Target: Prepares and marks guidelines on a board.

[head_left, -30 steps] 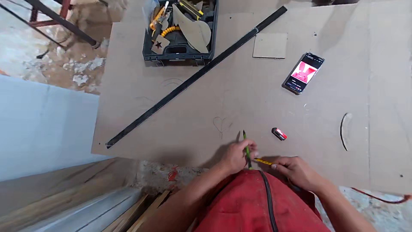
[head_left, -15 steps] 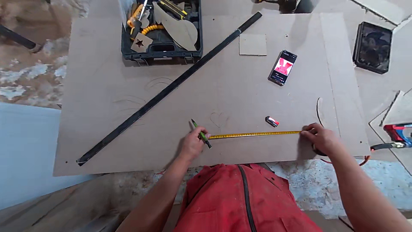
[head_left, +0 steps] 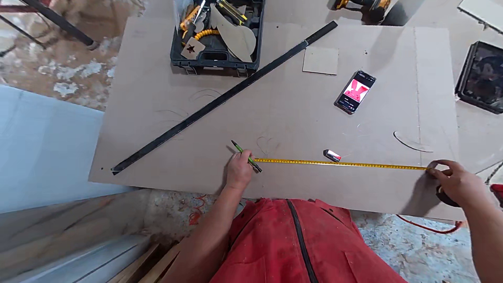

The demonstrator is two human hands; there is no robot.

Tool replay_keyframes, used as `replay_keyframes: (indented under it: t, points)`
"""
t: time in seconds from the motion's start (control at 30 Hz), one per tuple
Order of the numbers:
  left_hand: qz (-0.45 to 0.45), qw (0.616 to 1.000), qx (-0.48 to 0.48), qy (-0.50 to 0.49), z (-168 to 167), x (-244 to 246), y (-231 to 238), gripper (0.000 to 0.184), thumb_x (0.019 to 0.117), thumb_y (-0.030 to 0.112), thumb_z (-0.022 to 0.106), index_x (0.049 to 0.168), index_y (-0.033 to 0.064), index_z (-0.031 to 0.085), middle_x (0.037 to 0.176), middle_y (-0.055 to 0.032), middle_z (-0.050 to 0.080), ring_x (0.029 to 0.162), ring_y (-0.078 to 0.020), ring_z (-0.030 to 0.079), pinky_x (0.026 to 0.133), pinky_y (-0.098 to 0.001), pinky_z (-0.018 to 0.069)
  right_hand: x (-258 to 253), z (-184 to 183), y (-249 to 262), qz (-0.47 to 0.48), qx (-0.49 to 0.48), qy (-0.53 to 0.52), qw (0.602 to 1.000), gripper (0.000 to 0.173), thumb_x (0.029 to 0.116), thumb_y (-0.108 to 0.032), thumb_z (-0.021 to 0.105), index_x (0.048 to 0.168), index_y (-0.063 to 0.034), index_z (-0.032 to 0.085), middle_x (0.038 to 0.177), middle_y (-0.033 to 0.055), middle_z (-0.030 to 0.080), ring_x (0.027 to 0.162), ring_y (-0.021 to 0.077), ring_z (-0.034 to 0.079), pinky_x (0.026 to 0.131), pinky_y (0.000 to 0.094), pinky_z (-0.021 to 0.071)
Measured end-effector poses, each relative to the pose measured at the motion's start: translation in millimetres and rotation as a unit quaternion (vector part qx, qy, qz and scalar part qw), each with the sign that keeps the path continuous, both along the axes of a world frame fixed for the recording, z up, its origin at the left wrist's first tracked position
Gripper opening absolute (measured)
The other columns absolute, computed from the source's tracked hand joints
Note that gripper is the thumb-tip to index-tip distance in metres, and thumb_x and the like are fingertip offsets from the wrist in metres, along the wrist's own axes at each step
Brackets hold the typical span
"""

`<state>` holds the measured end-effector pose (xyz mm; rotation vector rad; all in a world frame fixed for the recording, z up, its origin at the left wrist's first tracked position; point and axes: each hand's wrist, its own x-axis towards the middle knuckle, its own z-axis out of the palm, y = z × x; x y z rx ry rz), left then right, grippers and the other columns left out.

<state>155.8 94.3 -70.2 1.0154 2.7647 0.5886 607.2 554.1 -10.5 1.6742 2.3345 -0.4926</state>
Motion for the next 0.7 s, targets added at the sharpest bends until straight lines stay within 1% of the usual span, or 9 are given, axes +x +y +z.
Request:
replay_keyframes:
  t: [0.07,0.17,0.27,0.33,0.43,0.5,0.57,0.6,0.7]
  points:
    - [0.018,1.000,-0.002,0.004,1,-6,0,0.016,0.0993,0.017,0.068,0.108,0.0037,0.068,0.096,-0.0167,0.072,0.097,-0.0350,0.072,0.087,-0.0518,0.0586,6,2,12,0.001,-0.001,-0.005,1.000,0.035,0.1061,-0.026,0.059,0.137,-0.0108,0.061,0.105,0.0285,0.071,0.098,0.0539,0.066,0.085,0.0780,0.0453]
    - [0.013,1.000,-0.014,-0.010,3,-12,-2,0.016,0.1011,0.017,0.066,0.109,0.0035,0.068,0.097,-0.0165,0.071,0.098,-0.0333,0.071,0.089,-0.0500,0.0582,21,-1,36,0.028,-0.007,-0.023,0.999,0.025,0.1074,-0.022,0.055,0.123,-0.0067,0.068,0.102,0.0286,0.070,0.097,0.0535,0.066,0.083,0.0781,0.0458]
    - [0.007,1.000,-0.011,-0.019,6,-12,-1,0.016,0.1013,0.017,0.065,0.108,0.0027,0.067,0.097,-0.0168,0.071,0.098,-0.0337,0.071,0.088,-0.0498,0.0580,22,8,45,0.041,-0.042,-0.072,0.996,0.024,0.1074,-0.017,0.054,0.115,-0.0030,0.071,0.107,0.0316,0.069,0.105,0.0544,0.064,0.088,0.0781,0.0439]
    - [0.005,1.000,-0.006,-0.016,7,-11,-1,0.015,0.1009,0.016,0.066,0.107,0.0025,0.067,0.096,-0.0169,0.071,0.097,-0.0340,0.071,0.088,-0.0500,0.0580,18,19,45,0.029,-0.072,-0.110,0.991,0.025,0.1080,-0.016,0.052,0.116,-0.0009,0.071,0.111,0.0322,0.068,0.110,0.0534,0.063,0.092,0.0759,0.0433]
    - [-0.008,1.000,-0.003,-0.001,3,-11,-4,0.015,0.1011,0.016,0.065,0.107,0.0028,0.068,0.097,-0.0163,0.071,0.097,-0.0337,0.071,0.087,-0.0497,0.0582,12,34,40,0.003,-0.090,-0.146,0.985,0.028,0.1087,-0.015,0.050,0.119,0.0028,0.069,0.115,0.0330,0.067,0.113,0.0524,0.062,0.094,0.0737,0.0428]
    - [-0.010,1.000,-0.005,0.000,2,-11,-5,0.015,0.1016,0.017,0.065,0.107,0.0035,0.068,0.097,-0.0161,0.071,0.098,-0.0336,0.071,0.087,-0.0495,0.0582,14,36,38,-0.011,-0.085,-0.152,0.985,0.028,0.1087,-0.014,0.049,0.123,0.0040,0.066,0.117,0.0332,0.066,0.114,0.0521,0.062,0.095,0.0726,0.0432]
    - [-0.008,1.000,-0.021,-0.009,5,-11,-5,0.016,0.1024,0.017,0.063,0.109,0.0038,0.068,0.099,-0.0166,0.071,0.100,-0.0340,0.070,0.089,-0.0498,0.0577,16,33,36,-0.019,-0.083,-0.146,0.986,0.031,0.1083,-0.014,0.050,0.130,0.0032,0.063,0.123,0.0343,0.065,0.118,0.0534,0.060,0.097,0.0734,0.0424]
    - [-0.008,0.999,-0.033,-0.017,7,-12,-4,0.017,0.1030,0.018,0.062,0.111,0.0037,0.068,0.100,-0.0172,0.071,0.102,-0.0345,0.070,0.090,-0.0506,0.0576,16,33,35,-0.018,-0.086,-0.146,0.985,0.031,0.1090,-0.014,0.049,0.130,0.0031,0.063,0.125,0.0343,0.064,0.120,0.0532,0.060,0.099,0.0731,0.0419]
    - [-0.012,0.999,-0.039,-0.015,7,-11,-2,0.017,0.1031,0.017,0.062,0.111,0.0035,0.068,0.099,-0.0172,0.071,0.101,-0.0348,0.070,0.089,-0.0503,0.0576,23,25,38,-0.008,-0.078,-0.150,0.986,0.034,0.1112,-0.015,0.041,0.125,0.0037,0.067,0.122,0.0342,0.065,0.119,0.0532,0.060,0.099,0.0736,0.0412]
